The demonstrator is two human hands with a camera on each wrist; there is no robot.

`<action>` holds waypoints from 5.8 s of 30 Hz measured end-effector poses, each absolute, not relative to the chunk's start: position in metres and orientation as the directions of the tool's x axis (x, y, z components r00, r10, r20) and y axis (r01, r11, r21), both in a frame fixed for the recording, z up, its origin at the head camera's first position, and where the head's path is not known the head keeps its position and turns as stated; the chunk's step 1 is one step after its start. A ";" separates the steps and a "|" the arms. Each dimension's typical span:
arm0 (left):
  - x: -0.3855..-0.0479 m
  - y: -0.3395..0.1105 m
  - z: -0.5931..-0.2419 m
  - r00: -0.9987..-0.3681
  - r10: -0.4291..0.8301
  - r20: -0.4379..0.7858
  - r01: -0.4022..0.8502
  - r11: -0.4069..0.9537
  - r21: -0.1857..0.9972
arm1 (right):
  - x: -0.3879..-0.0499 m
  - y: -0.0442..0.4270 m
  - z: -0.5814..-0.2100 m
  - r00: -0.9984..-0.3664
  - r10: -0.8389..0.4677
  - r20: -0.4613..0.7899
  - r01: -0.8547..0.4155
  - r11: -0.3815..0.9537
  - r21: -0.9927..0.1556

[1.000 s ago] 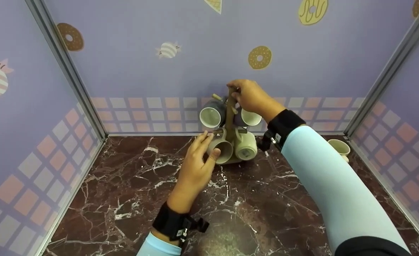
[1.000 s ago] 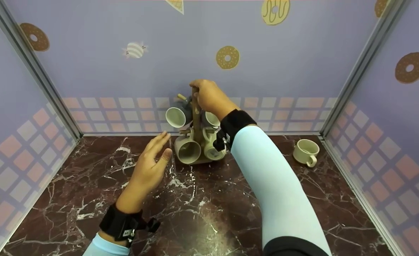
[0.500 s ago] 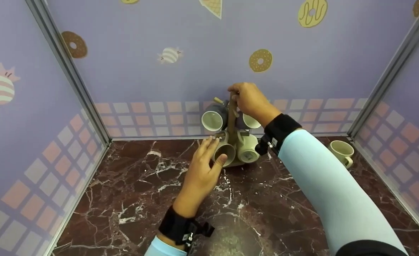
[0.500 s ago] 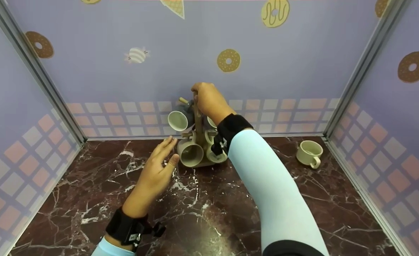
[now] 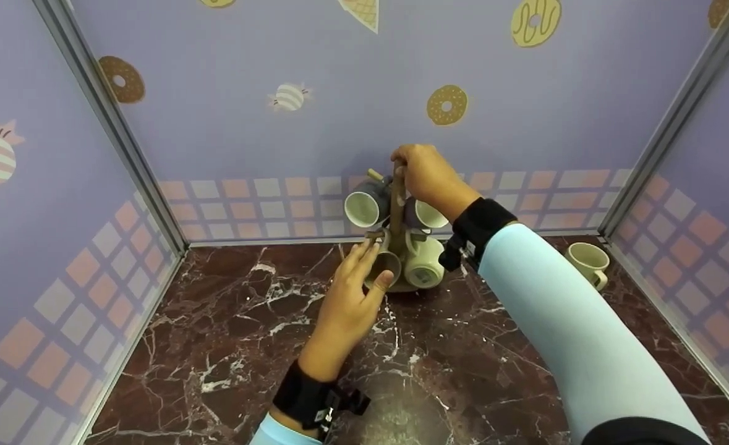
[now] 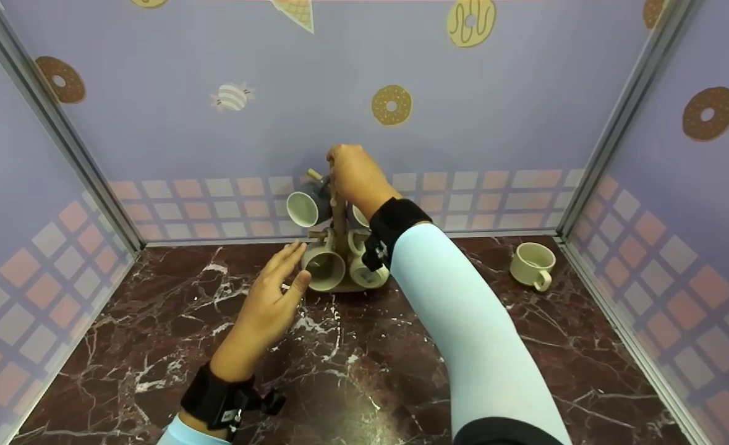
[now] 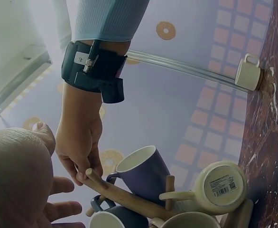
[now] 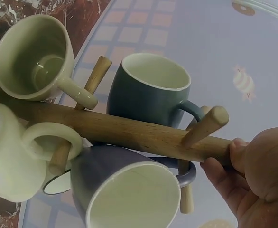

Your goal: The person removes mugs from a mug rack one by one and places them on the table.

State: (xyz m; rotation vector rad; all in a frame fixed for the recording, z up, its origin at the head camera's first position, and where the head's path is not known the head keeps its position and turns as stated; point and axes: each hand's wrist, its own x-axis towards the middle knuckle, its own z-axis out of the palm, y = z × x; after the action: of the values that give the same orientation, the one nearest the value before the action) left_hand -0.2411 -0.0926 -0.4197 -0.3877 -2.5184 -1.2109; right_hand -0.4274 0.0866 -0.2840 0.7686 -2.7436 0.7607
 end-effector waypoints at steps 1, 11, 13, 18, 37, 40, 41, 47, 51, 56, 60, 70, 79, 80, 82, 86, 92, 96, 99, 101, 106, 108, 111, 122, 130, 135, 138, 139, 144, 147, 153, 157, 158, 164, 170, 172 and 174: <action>-0.241 -0.093 -0.420 -0.914 0.101 0.393 0.370 0.604 0.706 | -0.427 0.085 -0.284 -0.848 -0.427 0.313 -0.527 0.740 -0.418; -0.238 -0.094 -0.416 -0.904 0.098 0.415 0.389 0.591 0.707 | -0.425 0.075 -0.283 -0.866 -0.359 0.349 -0.483 0.782 -0.395; -0.238 -0.094 -0.416 -0.900 0.100 0.424 0.396 0.593 0.701 | -0.424 0.074 -0.284 -0.865 -0.353 0.357 -0.482 0.782 -0.396; -0.238 -0.094 -0.416 -0.900 0.102 0.423 0.396 0.597 0.698 | -0.424 0.072 -0.285 -0.872 -0.331 0.361 -0.466 0.787 -0.404; -0.237 -0.097 -0.416 -0.920 0.080 0.383 0.350 0.606 0.715 | -0.425 0.060 -0.286 -0.912 -0.242 0.332 -0.373 0.827 -0.421; -0.238 -0.097 -0.418 -0.917 0.078 0.391 0.356 0.602 0.715 | -0.424 0.061 -0.289 -0.913 -0.237 0.331 -0.369 0.825 -0.429; -0.238 -0.097 -0.418 -0.915 0.078 0.396 0.360 0.602 0.713 | -0.423 0.061 -0.289 -0.914 -0.236 0.329 -0.368 0.823 -0.432; -0.238 -0.096 -0.418 -0.912 0.076 0.402 0.362 0.610 0.705 | -0.423 0.068 -0.287 -0.914 -0.268 0.305 -0.383 0.816 -0.432; -0.238 -0.095 -0.418 -0.917 0.077 0.392 0.354 0.613 0.706 | -0.426 0.073 -0.280 -0.909 -0.334 0.250 -0.413 0.811 -0.415; -0.237 -0.093 -0.416 -0.920 0.077 0.384 0.346 0.619 0.705 | -0.427 0.078 -0.272 -0.903 -0.391 0.176 -0.428 0.799 -0.423; -0.237 -0.093 -0.416 -0.922 0.078 0.378 0.342 0.621 0.706 | -0.428 0.081 -0.272 -0.908 -0.398 0.130 -0.410 0.783 -0.469; -0.239 -0.091 -0.419 -0.916 0.090 0.392 0.361 0.616 0.701 | -0.431 0.080 -0.278 -0.903 -0.380 0.201 -0.429 0.770 -0.472; -0.239 -0.089 -0.419 -0.914 0.104 0.392 0.368 0.620 0.693 | -0.431 0.076 -0.285 -0.883 -0.357 0.305 -0.460 0.792 -0.402; -0.240 -0.089 -0.419 -0.914 0.103 0.393 0.368 0.617 0.695 | -0.430 0.076 -0.286 -0.881 -0.355 0.312 -0.460 0.793 -0.400; -0.240 -0.089 -0.419 -0.914 0.101 0.392 0.367 0.614 0.699 | -0.430 0.074 -0.286 -0.880 -0.350 0.320 -0.461 0.792 -0.401; -0.242 -0.088 -0.420 -0.912 0.109 0.394 0.374 0.612 0.696 | -0.429 0.072 -0.286 -0.884 -0.326 0.335 -0.448 0.795 -0.408; -0.243 -0.088 -0.422 -0.905 0.122 0.408 0.393 0.607 0.690 | -0.428 0.071 -0.287 -0.898 -0.293 0.327 -0.419 0.795 -0.439; -0.242 -0.090 -0.424 -0.908 0.117 0.401 0.385 0.608 0.694 | -0.429 0.067 -0.291 -0.895 -0.292 0.337 -0.424 0.794 -0.435; -0.240 -0.092 -0.426 -0.913 0.111 0.393 0.375 0.612 0.697 | -0.430 0.065 -0.295 -0.889 -0.297 0.349 -0.432 0.799 -0.419; -0.240 -0.093 -0.427 -0.914 0.110 0.390 0.371 0.617 0.694 | -0.430 0.065 -0.297 -0.885 -0.302 0.355 -0.437 0.801 -0.409; -0.242 -0.096 -0.428 -0.918 0.112 0.379 0.362 0.627 0.690 | -0.429 0.068 -0.300 -0.858 -0.318 0.403 -0.470 0.802 -0.369; -0.243 -0.098 -0.426 -0.922 0.108 0.372 0.354 0.626 0.695 | -0.427 0.070 -0.301 -0.833 -0.325 0.448 -0.495 0.800 -0.339; -0.244 -0.101 -0.424 -0.928 0.097 0.361 0.339 0.626 0.703 | -0.421 0.074 -0.303 -0.783 -0.347 0.516 -0.536 0.798 -0.277; -0.258 -0.124 -0.424 -0.938 0.010 0.345 0.280 0.610 0.741 | -0.403 0.117 -0.324 -0.749 -0.327 0.576 -0.555 0.784 -0.276; -0.285 -0.139 -0.424 -0.959 -0.064 0.277 0.191 0.580 0.792 | -0.389 0.138 -0.342 -0.777 -0.230 0.585 -0.530 0.742 -0.411; -0.303 -0.142 -0.423 -0.954 -0.073 0.291 0.203 0.557 0.805 | -0.381 0.137 -0.358 -0.823 -0.215 0.526 -0.500 0.713 -0.492; -0.311 -0.143 -0.424 -0.953 -0.068 0.294 0.213 0.536 0.817 | -0.379 0.135 -0.370 -0.848 -0.213 0.485 -0.479 0.699 -0.532; -0.313 -0.143 -0.425 -0.954 -0.065 0.292 0.216 0.525 0.823 | -0.378 0.134 -0.374 -0.858 -0.214 0.468 -0.471 0.691 -0.548; -0.319 -0.141 -0.426 -0.961 -0.041 0.275 0.216 0.514 0.830 | -0.374 0.128 -0.389 -0.891 -0.227 0.392 -0.439 0.650 -0.620; -0.323 -0.137 -0.425 -0.966 -0.027 0.259 0.211 0.502 0.839 | -0.373 0.125 -0.396 -0.902 -0.230 0.364 -0.424 0.620 -0.660; -0.330 -0.130 -0.421 -0.978 -0.018 0.210 0.179 0.456 0.872 | -0.374 0.119 -0.408 -0.924 -0.233 0.304 -0.383 0.566 -0.730; -0.337 -0.129 -0.420 -0.984 -0.011 0.177 0.157 0.411 0.898 | -0.375 0.115 -0.414 -0.935 -0.206 0.288 -0.354 0.524 -0.775; -0.339 -0.129 -0.420 -0.986 -0.012 0.168 0.149 0.404 0.902 | -0.376 0.114 -0.415 -0.938 -0.203 0.282 -0.348 0.511 -0.786; -0.347 -0.125 -0.418 -0.990 0.004 0.140 0.130 0.403 0.906 | -0.375 0.110 -0.419 -0.945 -0.192 0.263 -0.325 0.487 -0.811; -0.351 -0.121 -0.417 -0.985 -0.013 0.170 0.150 0.410 0.900 | -0.376 0.107 -0.421 -0.943 -0.166 0.289 -0.333 0.468 -0.818; -0.352 -0.120 -0.417 -0.983 -0.022 0.180 0.157 0.398 0.904 | -0.376 0.107 -0.422 -0.941 -0.162 0.298 -0.339 0.459 -0.821; -0.352 -0.119 -0.417 -0.982 -0.025 0.189 0.165 0.388 0.907 | -0.376 0.107 -0.423 -0.939 -0.157 0.307 -0.344 0.451 -0.823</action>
State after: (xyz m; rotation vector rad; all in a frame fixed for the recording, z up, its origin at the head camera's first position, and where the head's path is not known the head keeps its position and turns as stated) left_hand -0.3521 -0.1195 -0.4170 -0.1254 -2.4694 -1.6441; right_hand -0.3764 0.1074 -0.4227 0.4389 -2.5127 1.4916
